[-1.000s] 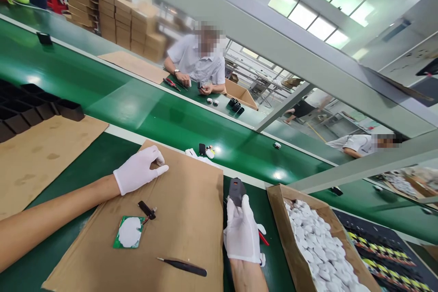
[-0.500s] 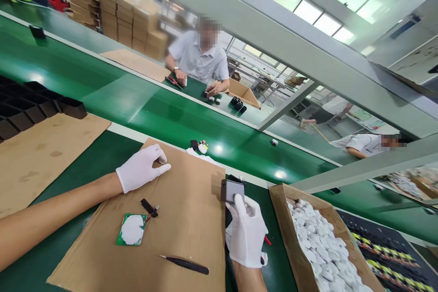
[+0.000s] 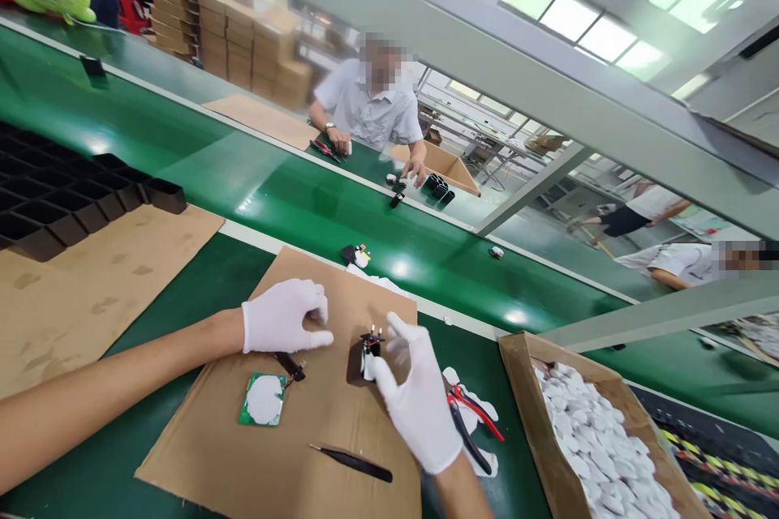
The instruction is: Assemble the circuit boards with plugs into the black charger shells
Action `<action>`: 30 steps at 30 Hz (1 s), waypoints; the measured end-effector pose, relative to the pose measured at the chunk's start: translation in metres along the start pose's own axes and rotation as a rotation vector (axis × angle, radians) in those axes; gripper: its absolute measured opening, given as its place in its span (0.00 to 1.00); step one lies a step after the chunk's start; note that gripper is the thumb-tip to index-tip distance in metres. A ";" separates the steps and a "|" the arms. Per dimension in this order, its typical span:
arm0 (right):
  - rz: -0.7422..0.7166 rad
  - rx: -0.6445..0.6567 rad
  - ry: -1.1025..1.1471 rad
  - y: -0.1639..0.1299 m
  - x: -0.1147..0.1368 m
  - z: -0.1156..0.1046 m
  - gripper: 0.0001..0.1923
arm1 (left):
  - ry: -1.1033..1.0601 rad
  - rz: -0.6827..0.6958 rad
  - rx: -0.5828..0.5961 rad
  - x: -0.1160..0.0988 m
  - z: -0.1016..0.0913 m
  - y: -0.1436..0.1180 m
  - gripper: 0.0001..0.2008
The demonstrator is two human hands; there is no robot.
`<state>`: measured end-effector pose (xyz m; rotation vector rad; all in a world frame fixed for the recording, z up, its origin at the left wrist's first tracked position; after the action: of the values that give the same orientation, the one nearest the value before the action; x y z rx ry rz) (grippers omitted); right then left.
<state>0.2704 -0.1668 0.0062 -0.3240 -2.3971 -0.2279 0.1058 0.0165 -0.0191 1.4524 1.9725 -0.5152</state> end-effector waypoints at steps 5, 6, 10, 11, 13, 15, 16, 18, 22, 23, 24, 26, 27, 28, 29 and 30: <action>-0.141 0.395 0.153 0.046 -0.002 -0.014 0.27 | 0.047 -0.024 0.192 -0.038 0.008 0.004 0.25; -0.154 0.463 0.176 0.052 -0.003 -0.013 0.23 | 0.053 -0.039 0.215 -0.044 0.010 0.007 0.27; -0.140 0.538 0.217 0.060 -0.006 -0.012 0.11 | 0.020 -0.104 0.267 -0.059 0.022 0.019 0.26; -0.131 0.523 0.218 0.058 -0.006 -0.014 0.11 | 0.002 -0.121 0.267 -0.060 0.026 0.021 0.26; -0.119 0.479 0.209 0.049 -0.004 -0.018 0.11 | -0.025 -0.157 0.251 -0.061 0.033 0.023 0.25; -0.113 0.410 0.184 0.037 -0.001 -0.022 0.12 | -0.033 -0.188 0.224 -0.061 0.040 0.023 0.24; -0.113 0.362 0.167 0.030 0.001 -0.024 0.13 | -0.031 -0.202 0.210 -0.061 0.043 0.022 0.24; -0.119 0.248 0.127 0.016 0.005 -0.025 0.12 | -0.022 -0.229 0.182 -0.062 0.047 0.020 0.23; -0.161 0.042 0.021 -0.010 0.011 -0.016 0.10 | 0.005 -0.266 0.129 -0.066 0.054 0.018 0.22; -0.173 -0.002 -0.013 -0.016 0.012 -0.012 0.11 | 0.012 -0.271 0.119 -0.067 0.056 0.018 0.22; -0.185 -0.044 -0.049 -0.021 0.013 -0.007 0.11 | 0.019 -0.275 0.110 -0.068 0.058 0.018 0.21; -0.201 -0.135 -0.125 -0.029 0.012 0.002 0.12 | 0.033 -0.282 0.093 -0.068 0.061 0.019 0.17; -0.205 -0.184 -0.163 -0.032 0.012 0.006 0.12 | 0.041 -0.285 0.085 -0.068 0.063 0.020 0.15; -0.207 -0.234 -0.200 -0.036 0.011 0.009 0.12 | 0.048 -0.287 0.076 -0.068 0.064 0.020 0.14; -0.208 -0.282 -0.235 -0.039 0.010 0.012 0.12 | 0.055 -0.288 0.070 -0.068 0.065 0.020 0.13; -0.208 -0.326 -0.265 -0.041 0.009 0.015 0.12 | 0.060 -0.287 0.064 -0.067 0.066 0.020 0.13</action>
<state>0.2425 -0.2007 -0.0020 -0.2643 -2.6551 -0.7160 0.1553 -0.0666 -0.0202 1.2400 2.2461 -0.6714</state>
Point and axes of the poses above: each hand's wrist, its own y-axis towards the middle knuckle, its own z-axis out of the palm, x = y × z, the point moved 5 cm from there along y, towards the middle knuckle, and after that the axes turned 10 degrees about x, right-handed, at the moved point
